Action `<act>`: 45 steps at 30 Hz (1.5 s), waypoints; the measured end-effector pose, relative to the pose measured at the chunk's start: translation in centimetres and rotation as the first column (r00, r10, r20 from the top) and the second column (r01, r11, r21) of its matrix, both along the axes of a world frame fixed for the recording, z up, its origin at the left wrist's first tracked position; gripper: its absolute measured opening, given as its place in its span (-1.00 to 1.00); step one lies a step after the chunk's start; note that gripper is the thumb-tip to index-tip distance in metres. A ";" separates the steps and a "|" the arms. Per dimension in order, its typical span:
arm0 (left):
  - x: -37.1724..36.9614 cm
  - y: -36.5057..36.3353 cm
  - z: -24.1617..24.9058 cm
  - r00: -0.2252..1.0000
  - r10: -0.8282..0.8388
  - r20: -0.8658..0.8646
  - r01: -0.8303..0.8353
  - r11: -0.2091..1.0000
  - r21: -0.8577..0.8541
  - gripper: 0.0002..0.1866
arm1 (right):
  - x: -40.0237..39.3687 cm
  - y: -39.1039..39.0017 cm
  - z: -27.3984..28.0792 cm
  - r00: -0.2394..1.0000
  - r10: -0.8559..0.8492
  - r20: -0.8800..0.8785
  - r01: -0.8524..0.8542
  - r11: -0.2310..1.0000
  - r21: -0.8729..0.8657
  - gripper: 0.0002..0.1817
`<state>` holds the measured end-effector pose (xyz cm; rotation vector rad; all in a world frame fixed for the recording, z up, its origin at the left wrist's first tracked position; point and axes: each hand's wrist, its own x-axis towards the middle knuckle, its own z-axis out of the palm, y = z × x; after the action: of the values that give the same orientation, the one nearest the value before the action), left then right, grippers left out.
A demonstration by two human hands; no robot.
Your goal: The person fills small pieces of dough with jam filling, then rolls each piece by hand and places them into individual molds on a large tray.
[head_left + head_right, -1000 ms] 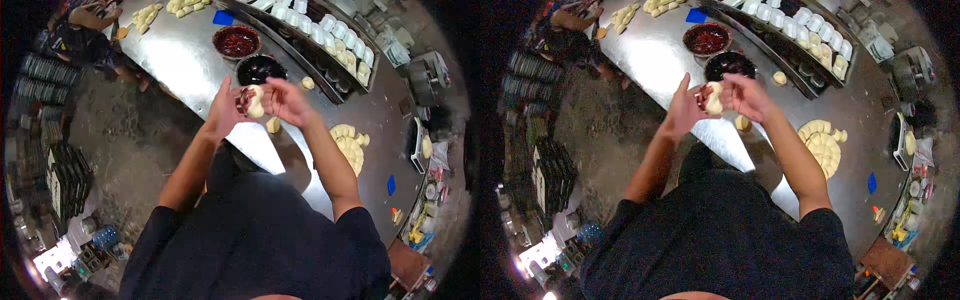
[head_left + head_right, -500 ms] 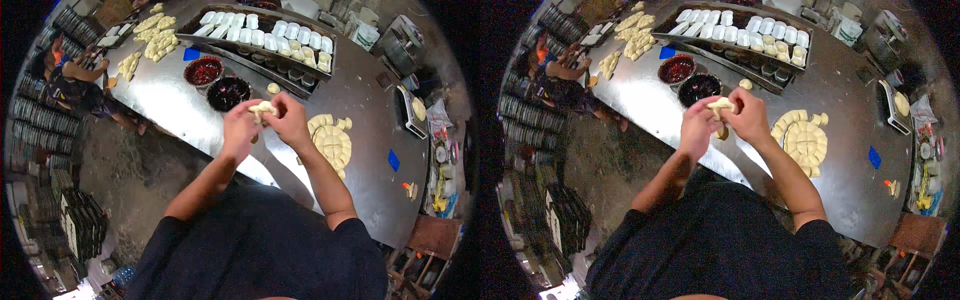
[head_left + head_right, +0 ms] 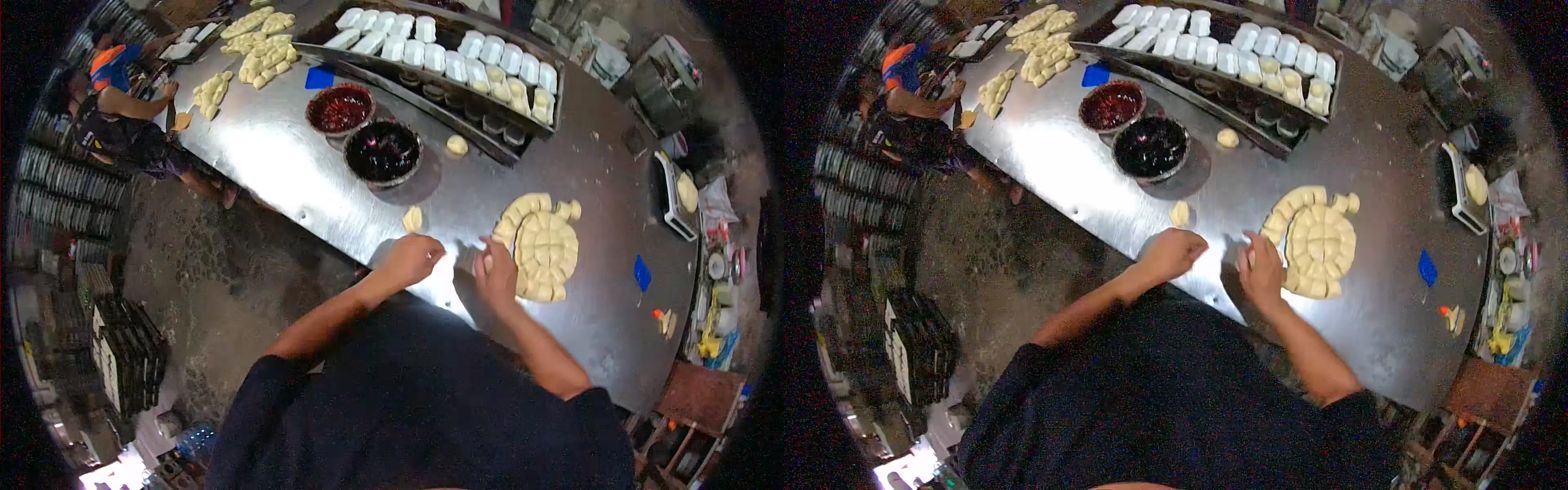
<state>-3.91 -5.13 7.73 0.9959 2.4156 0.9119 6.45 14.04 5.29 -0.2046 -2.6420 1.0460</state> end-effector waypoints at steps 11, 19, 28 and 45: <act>-4.1 -2.8 -7.1 0.952 0.098 -0.291 -0.094 0.995 0.028 -0.74 | -6.0 -0.7 -7.9 0.970 0.077 -0.230 0.032 0.900 0.435 -0.79; -2.6 -3.3 -5.2 0.852 0.485 -0.194 -0.442 0.868 0.228 -0.70 | -9.1 -1.9 -7.4 0.974 0.132 -0.183 -0.069 0.947 0.315 -0.86; -3.9 -6.5 -8.5 0.789 0.331 -0.517 -0.370 0.928 0.030 -0.72 | -7.3 -3.0 -8.1 0.949 0.181 -0.258 -0.123 0.966 0.225 -0.85; -4.3 -6.9 -9.5 0.754 0.316 -0.575 -0.353 0.934 0.049 -0.65 | -4.9 -3.6 -2.9 0.900 -0.094 0.426 0.339 0.765 -0.548 -0.81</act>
<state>-8.23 -12.05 -1.76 0.9256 3.2014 0.6975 1.53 10.48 2.34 -0.9205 -2.3760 1.9069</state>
